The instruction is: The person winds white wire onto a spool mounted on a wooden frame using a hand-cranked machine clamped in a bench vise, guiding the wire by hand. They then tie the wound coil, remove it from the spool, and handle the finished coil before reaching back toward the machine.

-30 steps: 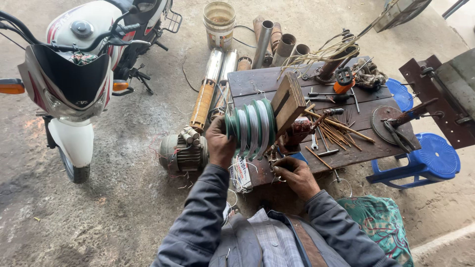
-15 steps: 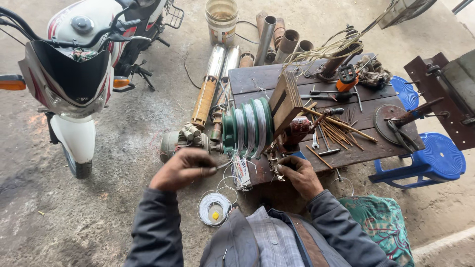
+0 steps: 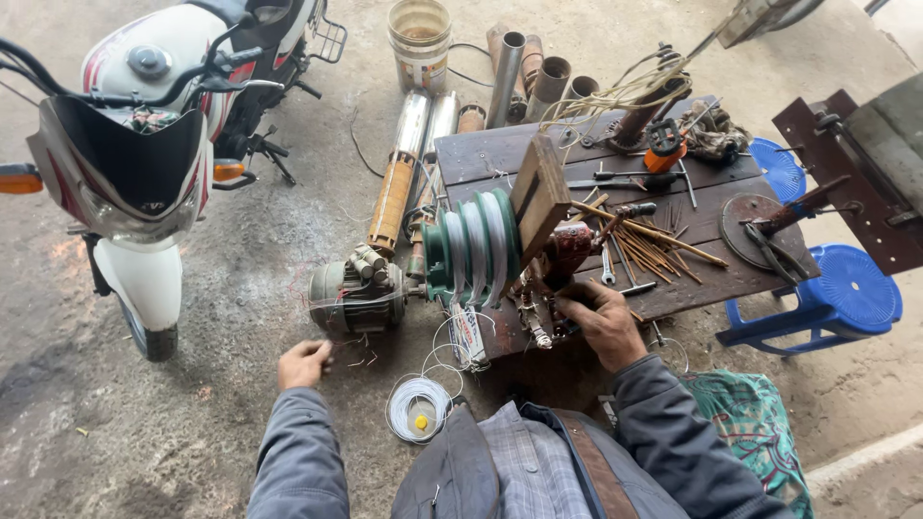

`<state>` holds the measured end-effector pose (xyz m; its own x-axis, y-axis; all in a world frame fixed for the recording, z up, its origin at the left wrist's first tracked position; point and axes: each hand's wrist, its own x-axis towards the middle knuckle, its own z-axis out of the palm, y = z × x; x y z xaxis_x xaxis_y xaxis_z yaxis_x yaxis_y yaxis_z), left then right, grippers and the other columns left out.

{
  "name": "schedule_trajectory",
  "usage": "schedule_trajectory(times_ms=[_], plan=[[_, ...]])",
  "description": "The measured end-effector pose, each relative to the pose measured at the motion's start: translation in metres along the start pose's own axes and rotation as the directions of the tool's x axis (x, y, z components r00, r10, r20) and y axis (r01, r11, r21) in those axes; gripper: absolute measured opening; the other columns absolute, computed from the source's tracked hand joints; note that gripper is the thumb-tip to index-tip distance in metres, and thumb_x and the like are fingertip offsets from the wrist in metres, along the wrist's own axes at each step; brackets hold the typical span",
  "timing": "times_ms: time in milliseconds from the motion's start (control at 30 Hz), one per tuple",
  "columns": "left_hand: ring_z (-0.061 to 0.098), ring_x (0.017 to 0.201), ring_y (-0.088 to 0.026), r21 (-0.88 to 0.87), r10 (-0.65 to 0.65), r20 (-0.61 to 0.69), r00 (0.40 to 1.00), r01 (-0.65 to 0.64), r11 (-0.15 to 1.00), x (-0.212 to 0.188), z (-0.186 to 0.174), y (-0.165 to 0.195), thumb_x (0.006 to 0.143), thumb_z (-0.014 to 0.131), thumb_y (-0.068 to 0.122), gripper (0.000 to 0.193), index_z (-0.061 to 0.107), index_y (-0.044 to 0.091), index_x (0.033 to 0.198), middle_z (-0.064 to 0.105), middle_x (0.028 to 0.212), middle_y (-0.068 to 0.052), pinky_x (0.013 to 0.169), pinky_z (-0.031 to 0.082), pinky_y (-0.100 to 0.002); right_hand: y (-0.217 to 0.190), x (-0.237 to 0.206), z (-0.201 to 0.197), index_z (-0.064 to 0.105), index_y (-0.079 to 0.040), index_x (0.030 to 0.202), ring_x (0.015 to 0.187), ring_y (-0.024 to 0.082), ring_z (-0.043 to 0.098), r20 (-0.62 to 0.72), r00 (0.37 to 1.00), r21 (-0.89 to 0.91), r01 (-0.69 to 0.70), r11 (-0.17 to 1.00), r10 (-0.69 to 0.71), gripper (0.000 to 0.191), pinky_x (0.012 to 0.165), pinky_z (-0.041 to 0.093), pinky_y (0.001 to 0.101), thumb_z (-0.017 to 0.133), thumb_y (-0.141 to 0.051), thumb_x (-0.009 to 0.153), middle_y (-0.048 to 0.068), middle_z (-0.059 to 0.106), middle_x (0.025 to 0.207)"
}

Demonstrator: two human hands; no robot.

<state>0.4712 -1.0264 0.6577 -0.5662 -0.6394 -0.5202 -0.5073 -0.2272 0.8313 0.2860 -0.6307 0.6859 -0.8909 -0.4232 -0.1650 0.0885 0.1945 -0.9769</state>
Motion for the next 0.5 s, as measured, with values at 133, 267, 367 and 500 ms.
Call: schedule_trajectory(times_ms=[133,267,367,500], plan=[[0.064,0.061,-0.013,-0.131,-0.037,-0.423,0.905,-0.021,0.991,-0.011,0.000,-0.019,0.096,0.075,0.018,0.020,0.071,-0.001,0.102,0.071,0.078,-0.009,0.051,0.050,-0.027,0.008,-0.006,-0.029,0.074,0.002,0.104,0.078,0.012,0.068,-0.116,0.992,0.068,-0.048,0.997,0.055,0.016,0.073,0.056,0.0270,0.070,-0.010,0.094,0.005,0.074,0.088],[0.057,0.055,-0.015,-0.021,-0.098,-0.117,0.988,0.096,0.995,-0.025,0.038,-0.045,0.098,0.076,0.028,0.032,0.073,-0.004,0.097,0.070,0.073,-0.009,0.048,0.044,-0.030,0.003,-0.013,-0.054,0.073,0.002,0.104,0.076,0.014,0.068,-0.293,0.953,0.121,-0.039,0.992,0.073,0.015,0.072,0.056,0.0279,0.070,-0.008,0.094,0.006,0.073,0.086],[0.065,0.063,-0.013,-0.183,0.151,0.261,0.953,-0.104,0.977,-0.048,0.083,-0.061,0.091,0.077,0.019,0.023,0.077,-0.002,0.098,0.072,0.077,-0.007,0.055,0.053,-0.027,-0.012,-0.010,-0.071,0.072,0.001,0.104,0.076,0.014,0.069,-0.358,0.932,0.182,0.010,0.983,0.056,0.013,0.072,0.056,0.0282,0.068,-0.008,0.095,0.006,0.073,0.087],[0.069,0.087,-0.015,-0.281,0.546,0.220,0.808,-0.484,0.829,-0.067,0.103,-0.045,0.094,0.074,0.016,0.024,0.074,-0.001,0.111,0.074,0.098,-0.010,0.078,0.058,-0.028,-0.028,0.002,-0.104,0.073,0.000,0.103,0.075,0.012,0.069,-0.420,0.907,0.057,0.068,0.996,-0.038,0.011,0.070,0.057,0.0269,0.068,-0.008,0.097,0.005,0.072,0.087]])
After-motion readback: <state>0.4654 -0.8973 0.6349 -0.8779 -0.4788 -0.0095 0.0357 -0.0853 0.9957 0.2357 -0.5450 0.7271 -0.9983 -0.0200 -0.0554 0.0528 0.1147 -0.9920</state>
